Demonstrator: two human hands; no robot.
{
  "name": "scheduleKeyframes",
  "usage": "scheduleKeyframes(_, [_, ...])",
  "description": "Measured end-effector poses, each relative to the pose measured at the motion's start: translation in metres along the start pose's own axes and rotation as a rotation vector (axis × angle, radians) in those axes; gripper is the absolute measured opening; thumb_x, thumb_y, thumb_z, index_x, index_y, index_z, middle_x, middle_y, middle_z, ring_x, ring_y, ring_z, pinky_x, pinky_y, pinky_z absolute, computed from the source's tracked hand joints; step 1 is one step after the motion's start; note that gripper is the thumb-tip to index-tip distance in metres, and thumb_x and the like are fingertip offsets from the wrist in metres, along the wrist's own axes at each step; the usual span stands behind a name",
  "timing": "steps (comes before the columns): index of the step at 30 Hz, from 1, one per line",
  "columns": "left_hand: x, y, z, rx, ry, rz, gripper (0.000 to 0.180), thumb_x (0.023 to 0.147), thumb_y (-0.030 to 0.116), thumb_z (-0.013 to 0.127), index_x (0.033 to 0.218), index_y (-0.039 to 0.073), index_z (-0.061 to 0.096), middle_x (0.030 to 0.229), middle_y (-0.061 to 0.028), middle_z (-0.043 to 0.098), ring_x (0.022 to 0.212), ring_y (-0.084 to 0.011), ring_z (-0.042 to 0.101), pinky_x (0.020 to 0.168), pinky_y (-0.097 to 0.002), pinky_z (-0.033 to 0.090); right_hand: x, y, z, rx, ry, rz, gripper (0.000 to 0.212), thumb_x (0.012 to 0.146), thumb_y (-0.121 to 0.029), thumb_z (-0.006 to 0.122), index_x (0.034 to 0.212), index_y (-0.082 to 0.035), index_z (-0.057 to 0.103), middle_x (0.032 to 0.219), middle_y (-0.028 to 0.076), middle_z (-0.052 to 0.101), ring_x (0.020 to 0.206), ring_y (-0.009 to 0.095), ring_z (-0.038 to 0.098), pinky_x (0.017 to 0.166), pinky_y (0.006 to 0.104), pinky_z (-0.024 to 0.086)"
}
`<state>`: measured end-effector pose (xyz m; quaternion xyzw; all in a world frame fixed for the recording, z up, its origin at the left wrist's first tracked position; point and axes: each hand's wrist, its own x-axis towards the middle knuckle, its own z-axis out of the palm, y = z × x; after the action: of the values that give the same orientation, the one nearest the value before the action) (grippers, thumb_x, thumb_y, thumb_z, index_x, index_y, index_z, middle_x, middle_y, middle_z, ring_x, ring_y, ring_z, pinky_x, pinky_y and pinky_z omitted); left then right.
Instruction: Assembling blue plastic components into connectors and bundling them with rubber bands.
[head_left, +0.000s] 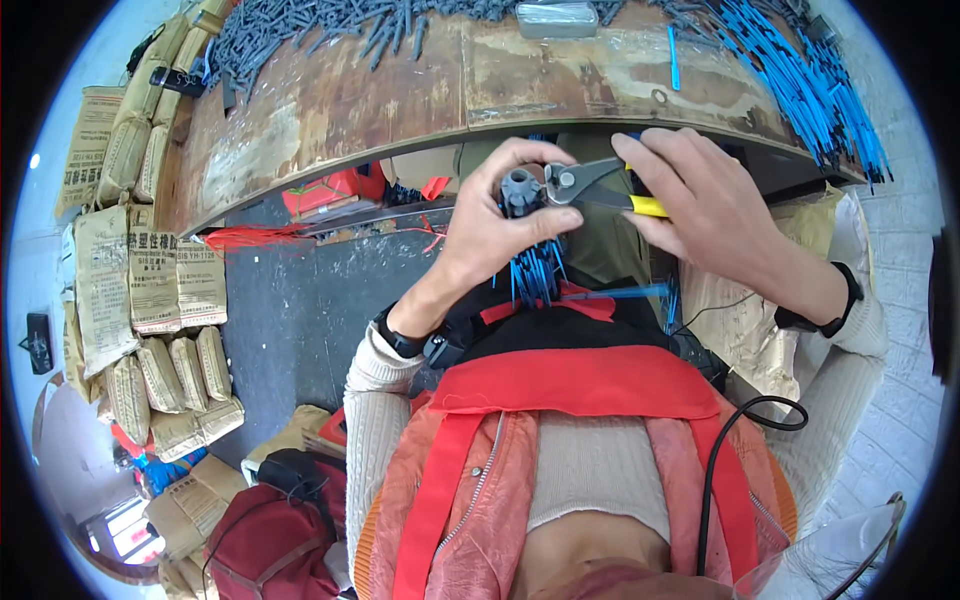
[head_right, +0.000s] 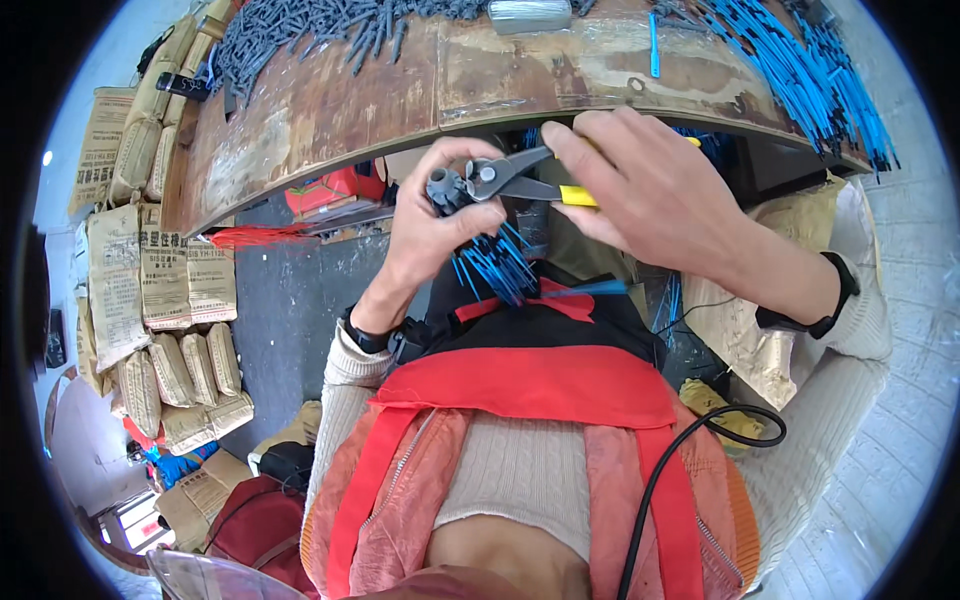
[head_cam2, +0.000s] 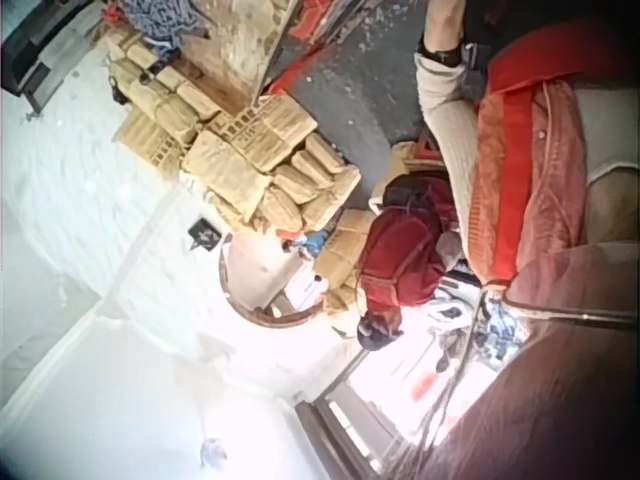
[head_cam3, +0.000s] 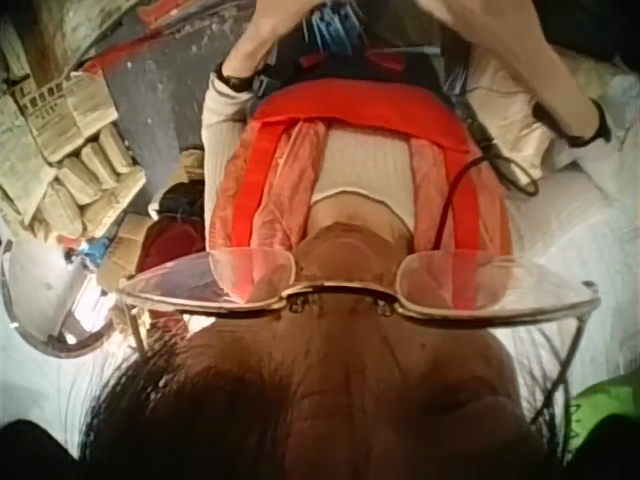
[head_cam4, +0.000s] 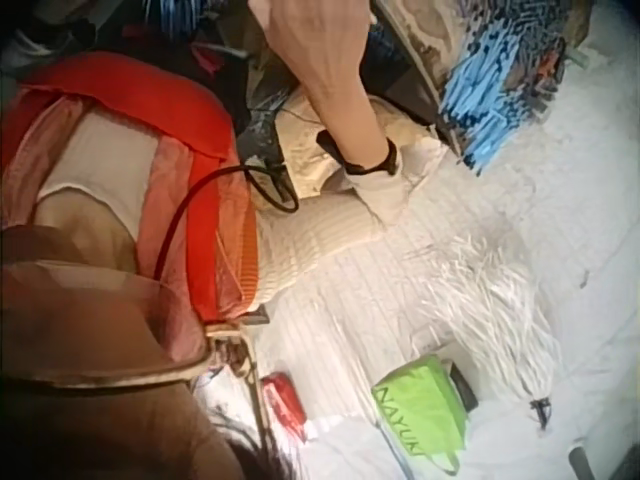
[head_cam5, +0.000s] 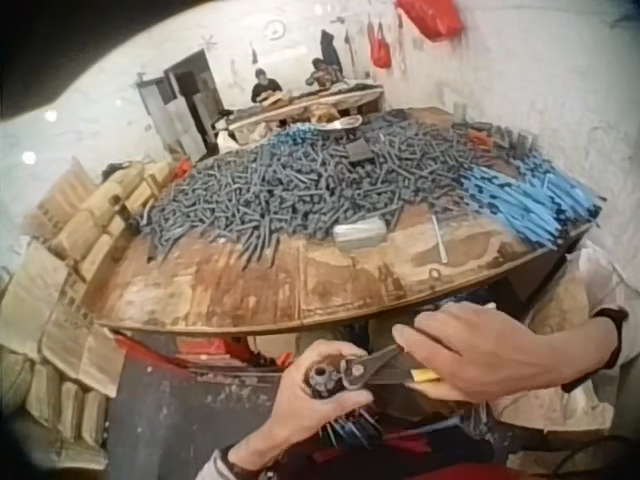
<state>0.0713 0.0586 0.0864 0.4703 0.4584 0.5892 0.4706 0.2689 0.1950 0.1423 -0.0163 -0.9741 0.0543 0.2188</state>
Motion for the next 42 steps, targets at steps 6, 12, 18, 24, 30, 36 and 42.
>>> scheduleKeyframes(6, [0.005, -0.017, -0.015, 0.060, -0.060, 0.007, 0.052, 0.074, 0.012, 0.080, 0.120, -0.001, 0.059, 0.083, -0.0021, 0.063, 0.072, -0.0086, 0.059, 0.066, -0.0225, 0.048, 0.009, 0.011, 0.000, 0.484, -0.669, 0.370, 0.059, 0.079, -0.018, 0.074, 0.125, 0.003, 0.044, 0.097, 0.014, 0.059, 0.078, 0.029, 0.060, 0.067, 0.0355, 0.050])
scheduleKeyframes(12, [0.015, -0.023, -0.018, 0.084, 0.037, -0.042, 0.050, 0.073, 0.013, 0.079, 0.117, -0.001, 0.061, 0.083, -0.0018, 0.063, 0.070, -0.0078, 0.058, 0.064, -0.0210, 0.046, 0.004, 0.025, 0.031, 0.394, -0.285, 0.292, 0.052, 0.084, -0.021, 0.070, 0.123, 0.002, 0.045, 0.095, 0.014, 0.061, 0.075, 0.030, 0.061, 0.065, 0.0343, 0.049])
scheduleKeyframes(18, [0.026, -0.034, -0.034, -0.026, -0.056, -0.045, 0.050, 0.073, 0.012, 0.079, 0.118, 0.000, 0.061, 0.080, -0.0018, 0.063, 0.070, -0.0077, 0.058, 0.064, -0.0203, 0.046, 0.016, 0.033, 0.016, 0.719, -0.643, 0.459, 0.046, 0.083, -0.020, 0.070, 0.118, 0.000, 0.047, 0.086, 0.013, 0.061, 0.068, 0.031, 0.060, 0.062, 0.0335, 0.048])
scheduleKeyframes(24, [0.039, -0.042, -0.025, 0.104, 0.041, 0.086, 0.055, 0.073, 0.012, 0.080, 0.122, 0.002, 0.058, 0.080, -0.0011, 0.061, 0.071, -0.0076, 0.057, 0.064, -0.0214, 0.045, 0.009, 0.048, 0.048, 0.489, -0.256, 0.369, 0.034, 0.089, -0.024, 0.065, 0.108, 0.000, 0.052, 0.070, 0.007, 0.055, 0.053, 0.021, 0.053, 0.053, 0.0322, 0.044])
scheduleKeyframes(30, [0.038, -0.045, -0.027, -0.201, 0.063, -0.077, 0.054, 0.072, 0.016, 0.083, 0.119, 0.004, 0.059, 0.086, 0.0011, 0.060, 0.078, -0.0075, 0.057, 0.070, -0.0235, 0.046, 0.032, 0.053, 0.015, 0.860, -0.805, 0.796, 0.042, 0.096, -0.040, 0.054, 0.089, 0.001, 0.057, 0.061, 0.004, 0.050, 0.048, 0.011, 0.046, 0.048, 0.0300, 0.041])
scheduleKeyframes(36, [0.039, -0.047, -0.033, -0.046, -0.122, -0.026, 0.042, 0.074, 0.017, 0.083, 0.106, 0.004, 0.059, 0.083, 0.0003, 0.060, 0.074, -0.0066, 0.056, 0.065, -0.0216, 0.045, 0.006, 0.059, 0.037, 1.610, -1.005, 0.945, 0.060, 0.099, -0.052, 0.039, 0.080, 0.002, 0.058, 0.057, 0.004, 0.049, 0.043, 0.011, 0.046, 0.044, 0.0271, 0.039])
scheduleKeyframes(42, [0.041, -0.043, -0.034, 0.011, -0.182, -0.111, 0.034, 0.076, 0.019, 0.082, 0.092, 0.004, 0.055, 0.078, 0.0006, 0.060, 0.070, -0.0063, 0.057, 0.062, -0.0221, 0.045, 0.028, 0.058, -0.007, 1.313, -0.957, 0.921, 0.060, 0.099, -0.053, 0.039, 0.083, 0.002, 0.058, 0.057, 0.005, 0.050, 0.039, 0.011, 0.043, 0.042, 0.0259, 0.037])
